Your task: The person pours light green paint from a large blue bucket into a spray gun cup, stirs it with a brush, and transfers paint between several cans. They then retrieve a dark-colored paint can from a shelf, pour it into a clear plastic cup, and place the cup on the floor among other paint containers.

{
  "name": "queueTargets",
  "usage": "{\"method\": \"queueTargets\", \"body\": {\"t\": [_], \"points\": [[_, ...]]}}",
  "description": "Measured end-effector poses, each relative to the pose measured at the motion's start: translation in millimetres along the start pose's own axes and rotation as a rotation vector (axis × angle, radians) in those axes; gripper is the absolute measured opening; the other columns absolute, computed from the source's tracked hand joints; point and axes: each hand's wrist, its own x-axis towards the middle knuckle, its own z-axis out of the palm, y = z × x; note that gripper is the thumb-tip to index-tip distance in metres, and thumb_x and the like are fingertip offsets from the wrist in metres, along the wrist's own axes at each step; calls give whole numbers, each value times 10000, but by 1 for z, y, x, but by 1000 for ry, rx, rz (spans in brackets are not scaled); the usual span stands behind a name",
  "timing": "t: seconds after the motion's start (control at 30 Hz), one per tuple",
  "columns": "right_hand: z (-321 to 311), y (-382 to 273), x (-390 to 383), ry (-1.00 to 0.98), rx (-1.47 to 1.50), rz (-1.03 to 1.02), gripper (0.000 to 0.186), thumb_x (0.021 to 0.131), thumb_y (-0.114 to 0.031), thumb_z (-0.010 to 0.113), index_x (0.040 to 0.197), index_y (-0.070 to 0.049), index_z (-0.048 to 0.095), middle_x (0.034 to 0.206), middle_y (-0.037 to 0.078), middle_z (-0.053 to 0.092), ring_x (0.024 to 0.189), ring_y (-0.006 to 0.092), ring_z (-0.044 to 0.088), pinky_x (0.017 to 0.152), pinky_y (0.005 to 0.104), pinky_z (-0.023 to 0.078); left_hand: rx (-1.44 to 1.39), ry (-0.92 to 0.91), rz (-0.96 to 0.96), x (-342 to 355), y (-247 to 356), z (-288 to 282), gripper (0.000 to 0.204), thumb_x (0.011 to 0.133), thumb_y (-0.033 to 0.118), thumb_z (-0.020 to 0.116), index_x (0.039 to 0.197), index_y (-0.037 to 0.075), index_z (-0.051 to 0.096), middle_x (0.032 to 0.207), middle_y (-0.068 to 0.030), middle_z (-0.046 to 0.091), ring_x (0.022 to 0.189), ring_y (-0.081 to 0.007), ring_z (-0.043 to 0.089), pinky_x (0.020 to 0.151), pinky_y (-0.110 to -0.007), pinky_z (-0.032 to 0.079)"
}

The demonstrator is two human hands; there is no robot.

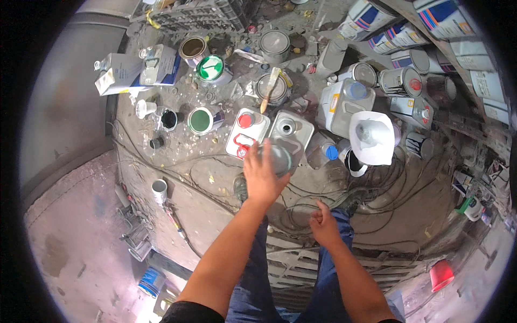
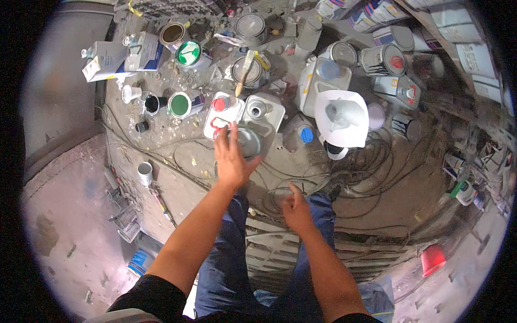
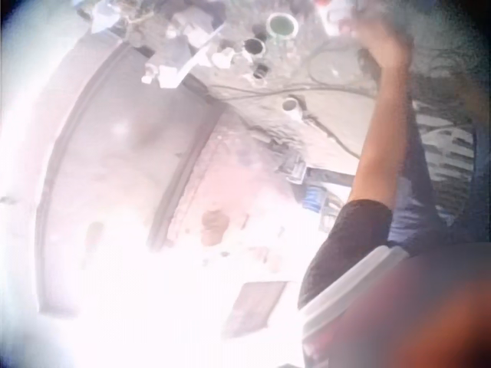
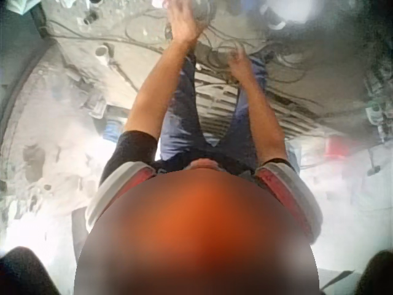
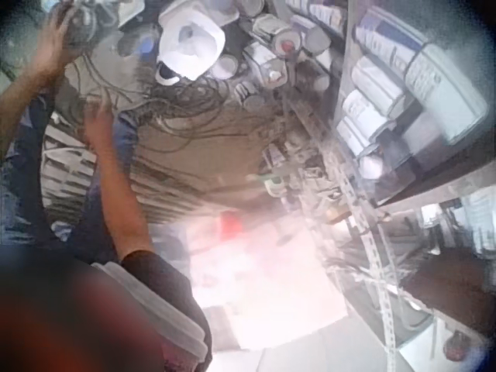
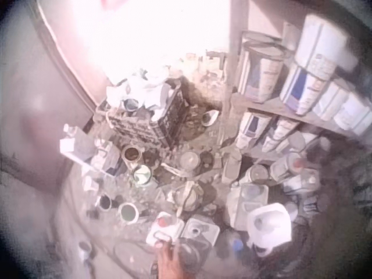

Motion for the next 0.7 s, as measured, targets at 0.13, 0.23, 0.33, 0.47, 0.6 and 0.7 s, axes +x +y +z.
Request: {"method": "queueTargets", "body": {"t": [0.13,0.23,0.33,0.47,0.6,0.7], "points": [[15,35,-10,-20,-106,63,533,919,-145,548,1420,-55,390,1081,176,641,931,320,651,832,413,512,36,95,-152,5,-63,-17,1140,617,255,854,1512,40,181,1432,-270,344,1278,-453,375,1073,-510,331],[29,49,-22,-74,-139,128,548,920,-166,551,1428,-49,382,1079,170,642,949,342,647,842,423,508,132,-43,-224,26,-95,-14,1134,648,281,848,1509,16,159,1479,-255,305,1308,-426,361,1090,-489,328],[36,53,-26,-134,-201,218,569,916,-175,565,1436,-44,373,1072,161,644,948,343,644,844,424,507,153,-99,-209,44,-107,1,1124,675,313,842,1509,12,152,1512,-250,265,1345,-407,331,1109,-474,317],[41,42,-44,-88,-242,216,587,923,-176,581,1444,-18,362,1055,135,643,946,278,641,845,374,507,156,-43,-177,43,-113,12,1114,686,355,841,1508,14,171,1530,-259,229,1398,-413,263,1138,-496,267],[47,-5,-45,64,-146,134,645,885,-172,632,1447,-31,350,1142,192,611,1039,349,618,883,430,496,38,49,-48,0,-107,-11,924,762,299,785,1469,10,266,1432,-274,337,1302,-446,346,1063,-535,312],[63,-81,-6,332,-96,-42,742,833,-198,707,1446,-9,333,1248,239,547,1142,373,564,970,440,455,-12,-153,9,-64,-124,-39,665,823,233,721,1367,-5,421,1278,-279,474,1150,-445,464,959,-525,396]]}}
